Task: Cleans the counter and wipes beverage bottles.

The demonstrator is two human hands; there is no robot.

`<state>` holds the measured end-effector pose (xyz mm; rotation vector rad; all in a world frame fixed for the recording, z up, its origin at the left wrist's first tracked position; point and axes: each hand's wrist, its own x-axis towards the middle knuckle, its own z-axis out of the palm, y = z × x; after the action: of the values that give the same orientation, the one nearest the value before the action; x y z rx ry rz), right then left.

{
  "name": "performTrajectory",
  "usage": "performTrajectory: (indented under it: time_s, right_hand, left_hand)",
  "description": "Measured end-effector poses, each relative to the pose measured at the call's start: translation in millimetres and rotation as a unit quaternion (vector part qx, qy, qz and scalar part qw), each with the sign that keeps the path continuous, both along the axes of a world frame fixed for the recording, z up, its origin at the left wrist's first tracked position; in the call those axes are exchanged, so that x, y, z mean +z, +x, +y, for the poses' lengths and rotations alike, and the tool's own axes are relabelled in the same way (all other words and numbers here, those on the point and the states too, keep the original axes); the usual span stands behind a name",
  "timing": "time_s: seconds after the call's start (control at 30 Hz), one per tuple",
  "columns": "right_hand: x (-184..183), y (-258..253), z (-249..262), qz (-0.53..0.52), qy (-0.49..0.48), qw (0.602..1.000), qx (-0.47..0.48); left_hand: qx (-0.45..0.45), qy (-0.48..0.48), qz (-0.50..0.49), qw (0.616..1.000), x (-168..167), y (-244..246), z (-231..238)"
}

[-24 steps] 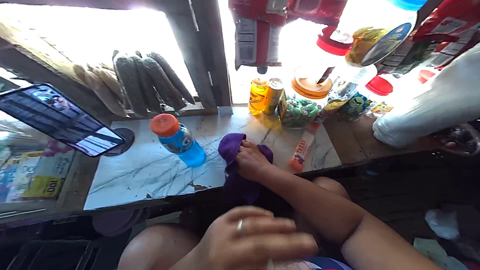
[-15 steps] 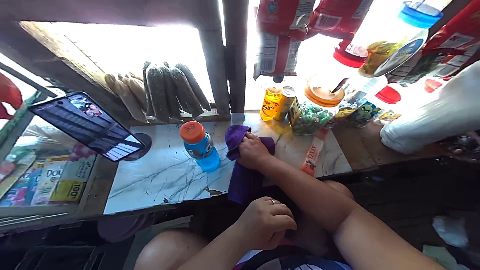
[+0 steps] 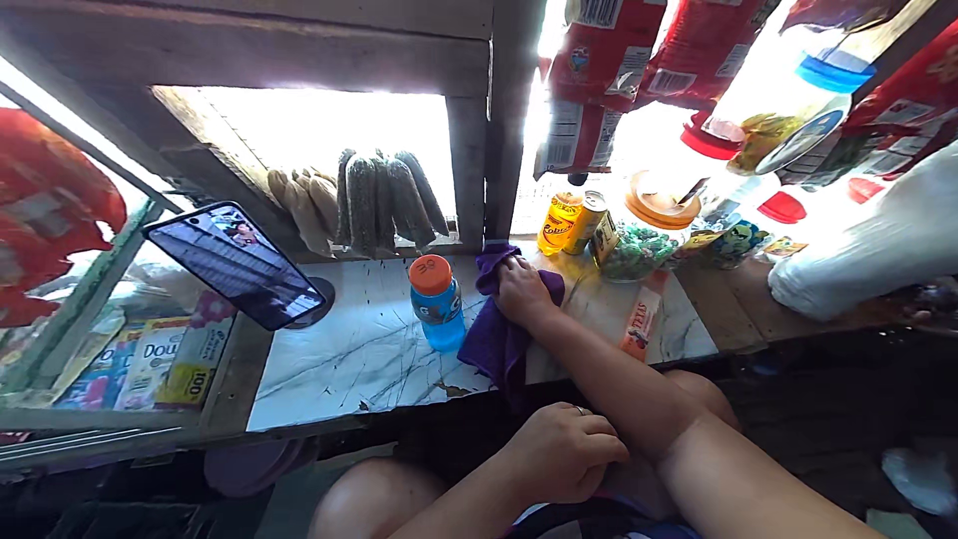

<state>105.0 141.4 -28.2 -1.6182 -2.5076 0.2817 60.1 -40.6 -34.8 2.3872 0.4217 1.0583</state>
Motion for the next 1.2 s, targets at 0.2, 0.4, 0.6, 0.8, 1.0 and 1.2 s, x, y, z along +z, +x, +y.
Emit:
performTrajectory:
  time_s: [0.2, 0.4, 0.6, 0.8, 1.0, 1.2]
  right_hand:
    - [12, 1, -22, -0.081, -0.057, 0.99, -0.1]
    - [32, 18, -60, -0.132, -0.139, 0.98, -0.057]
    - [38, 5, -41, -0.119, -0.162, 0.977, -0.069]
    - [18, -8, -6, -0.107, -0.108, 0.984, -0.094]
    - [13, -12, 3, -0.108, -0.092, 0.986, -0.092]
    - [13, -13, 3, -0.112, -0.088, 0.986, -0.092]
  left_hand:
    - [0.027, -0.009, 0.011, 1.0, 4, -10, -5]
    - [0.014, -0.03, 0.048, 0.998, 6, -12, -11]
    - [-0.003, -0.044, 0.068, 0.997, 5, -7, -12]
    - [-0.011, -0.06, 0.103, 0.993, 2, -5, -12]
    - [-0.003, -0.069, 0.129, 0.989, 1, -9, -13]
    - [0.009, -0.082, 0.147, 0.986, -1, -14, -16]
